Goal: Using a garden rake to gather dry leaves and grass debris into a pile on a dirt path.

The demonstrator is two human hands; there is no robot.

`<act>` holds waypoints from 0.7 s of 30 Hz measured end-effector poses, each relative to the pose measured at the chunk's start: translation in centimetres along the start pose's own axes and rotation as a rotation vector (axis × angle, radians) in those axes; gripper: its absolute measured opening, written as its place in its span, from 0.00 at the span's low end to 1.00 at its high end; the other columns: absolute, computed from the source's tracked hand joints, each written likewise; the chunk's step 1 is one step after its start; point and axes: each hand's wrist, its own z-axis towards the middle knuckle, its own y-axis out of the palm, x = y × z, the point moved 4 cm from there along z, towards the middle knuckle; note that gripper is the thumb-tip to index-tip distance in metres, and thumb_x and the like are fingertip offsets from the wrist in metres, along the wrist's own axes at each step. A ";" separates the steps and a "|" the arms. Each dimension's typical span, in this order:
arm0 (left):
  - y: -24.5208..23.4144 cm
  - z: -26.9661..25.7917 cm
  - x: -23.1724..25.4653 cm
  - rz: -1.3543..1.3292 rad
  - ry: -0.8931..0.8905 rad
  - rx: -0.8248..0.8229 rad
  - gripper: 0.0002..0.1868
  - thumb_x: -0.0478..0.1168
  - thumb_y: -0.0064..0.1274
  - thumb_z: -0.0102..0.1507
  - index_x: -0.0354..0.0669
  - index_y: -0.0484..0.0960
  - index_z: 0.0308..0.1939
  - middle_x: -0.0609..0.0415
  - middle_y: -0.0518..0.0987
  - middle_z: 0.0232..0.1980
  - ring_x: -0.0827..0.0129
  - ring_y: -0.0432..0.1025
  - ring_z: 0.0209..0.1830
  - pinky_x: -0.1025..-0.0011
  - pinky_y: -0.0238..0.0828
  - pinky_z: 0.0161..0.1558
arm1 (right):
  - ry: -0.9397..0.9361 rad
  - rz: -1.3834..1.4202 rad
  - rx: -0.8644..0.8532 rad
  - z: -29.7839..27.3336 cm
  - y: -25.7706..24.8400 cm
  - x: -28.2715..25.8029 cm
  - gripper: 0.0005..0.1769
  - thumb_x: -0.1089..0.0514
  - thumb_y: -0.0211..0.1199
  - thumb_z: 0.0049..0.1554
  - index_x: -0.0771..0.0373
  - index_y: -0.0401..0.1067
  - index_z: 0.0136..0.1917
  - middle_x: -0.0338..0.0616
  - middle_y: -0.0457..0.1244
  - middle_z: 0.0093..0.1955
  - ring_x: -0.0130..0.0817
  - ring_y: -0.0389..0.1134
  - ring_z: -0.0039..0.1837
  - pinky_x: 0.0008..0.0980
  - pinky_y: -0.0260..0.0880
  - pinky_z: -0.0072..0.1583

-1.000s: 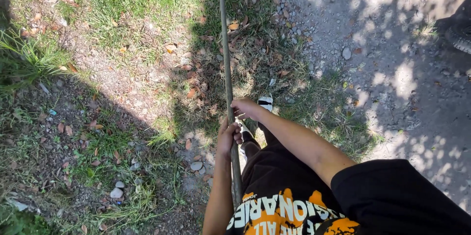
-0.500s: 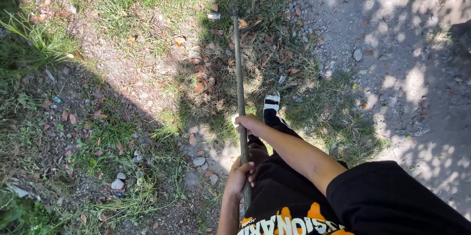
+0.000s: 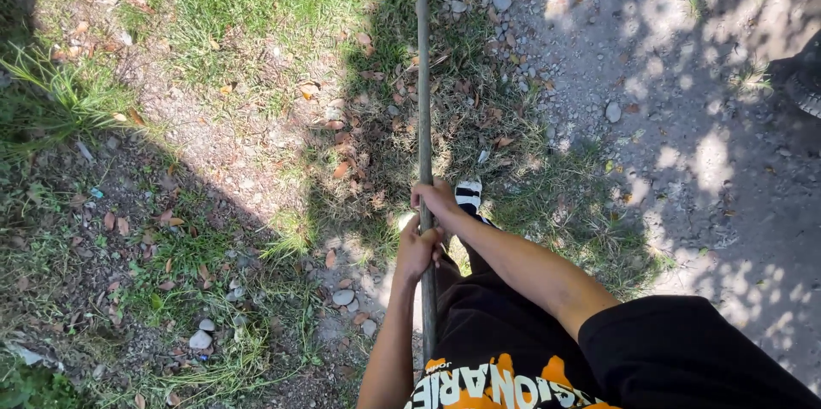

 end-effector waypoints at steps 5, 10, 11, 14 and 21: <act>3.8 9.9 10.2 0.095 0.203 -0.095 0.07 0.27 0.50 0.55 0.30 0.76 0.37 0.45 0.72 0.18 0.69 0.66 0.10 0.65 0.66 0.14 | -0.080 -0.069 -0.365 -7.7 -7.1 -16.7 0.39 0.39 0.49 0.69 0.65 0.50 0.82 0.68 0.54 0.76 0.63 0.59 0.75 0.59 0.64 0.71; 4.9 24.7 12.5 0.058 0.192 -0.080 0.06 0.28 0.51 0.54 0.31 0.77 0.35 0.45 0.68 0.15 0.63 0.67 0.11 0.63 0.68 0.15 | -0.133 -0.038 -0.384 -6.5 -10.1 -18.1 0.38 0.39 0.49 0.69 0.63 0.51 0.82 0.67 0.49 0.79 0.65 0.55 0.77 0.63 0.61 0.72; 5.3 25.9 13.4 0.042 0.152 -0.051 0.02 0.28 0.52 0.52 0.30 0.77 0.24 0.43 0.66 0.14 0.64 0.65 0.11 0.63 0.66 0.14 | -0.151 0.006 -0.440 -6.8 -10.3 -18.2 0.38 0.40 0.47 0.70 0.64 0.47 0.83 0.69 0.45 0.80 0.68 0.51 0.78 0.67 0.57 0.74; 5.3 29.0 11.9 0.033 0.088 -0.104 0.04 0.28 0.54 0.56 0.29 0.80 0.26 0.42 0.71 0.16 0.64 0.69 0.14 0.65 0.69 0.17 | -0.068 0.020 -0.437 -5.3 -10.1 -16.3 0.32 0.42 0.50 0.70 0.56 0.53 0.82 0.61 0.51 0.79 0.62 0.53 0.78 0.64 0.58 0.74; 3.5 26.6 6.3 -0.104 0.004 -0.046 0.06 0.30 0.53 0.61 0.31 0.75 0.30 0.46 0.69 0.19 0.69 0.67 0.15 0.70 0.68 0.16 | 0.073 0.015 -0.470 -2.9 -9.7 -11.9 0.33 0.46 0.49 0.70 0.66 0.53 0.80 0.65 0.55 0.75 0.61 0.56 0.77 0.61 0.59 0.73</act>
